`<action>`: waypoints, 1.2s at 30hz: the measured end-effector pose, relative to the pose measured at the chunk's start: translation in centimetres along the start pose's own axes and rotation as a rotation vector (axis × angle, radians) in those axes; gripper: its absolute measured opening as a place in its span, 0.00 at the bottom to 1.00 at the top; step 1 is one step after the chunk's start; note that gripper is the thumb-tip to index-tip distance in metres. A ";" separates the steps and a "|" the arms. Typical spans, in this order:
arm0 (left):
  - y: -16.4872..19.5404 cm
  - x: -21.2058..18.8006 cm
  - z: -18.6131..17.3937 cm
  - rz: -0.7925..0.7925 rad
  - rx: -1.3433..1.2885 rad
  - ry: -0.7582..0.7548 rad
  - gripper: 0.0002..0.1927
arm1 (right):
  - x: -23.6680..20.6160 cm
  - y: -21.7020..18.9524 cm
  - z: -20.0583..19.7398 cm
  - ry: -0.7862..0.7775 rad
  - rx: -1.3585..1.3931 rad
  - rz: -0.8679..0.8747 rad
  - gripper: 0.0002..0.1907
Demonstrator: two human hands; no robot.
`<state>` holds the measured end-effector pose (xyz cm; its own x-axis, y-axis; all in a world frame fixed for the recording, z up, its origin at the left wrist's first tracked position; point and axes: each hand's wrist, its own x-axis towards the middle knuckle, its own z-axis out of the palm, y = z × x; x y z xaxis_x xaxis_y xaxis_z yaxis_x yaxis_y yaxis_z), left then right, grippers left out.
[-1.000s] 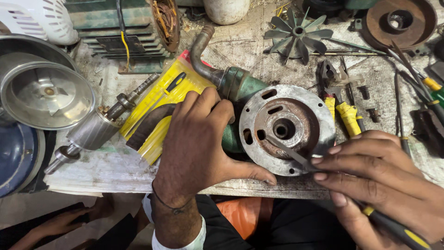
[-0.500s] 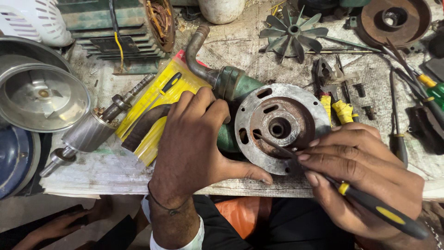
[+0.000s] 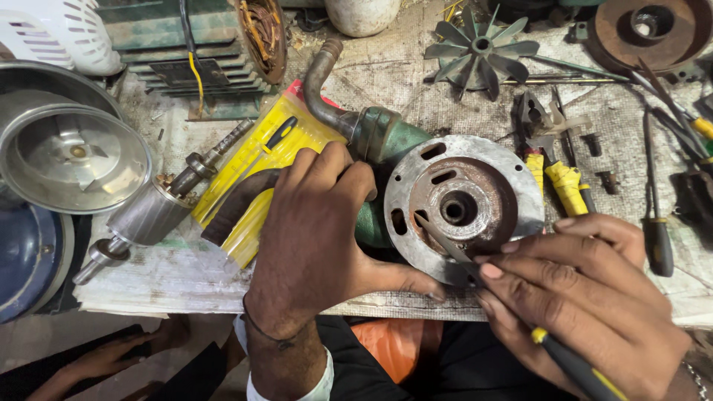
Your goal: The person holds a green pump housing on a cluttered workbench and scrapes rust and residue from its circular flange face using a small hand tool. They rotate the housing to reach different areas and continue scraping the flange surface and central opening.
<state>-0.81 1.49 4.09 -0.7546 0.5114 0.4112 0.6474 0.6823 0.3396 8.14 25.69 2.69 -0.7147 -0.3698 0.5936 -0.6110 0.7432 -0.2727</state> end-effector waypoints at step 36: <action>1.3 -0.8 0.4 -0.015 -0.031 0.147 0.45 | -3.5 -0.4 2.2 0.075 0.054 0.029 0.12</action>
<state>0.57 2.20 3.83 -0.7421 0.4172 0.5246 0.6405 0.6720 0.3717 10.14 25.42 -0.94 -0.7061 -0.3042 0.6394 -0.6093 0.7211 -0.3298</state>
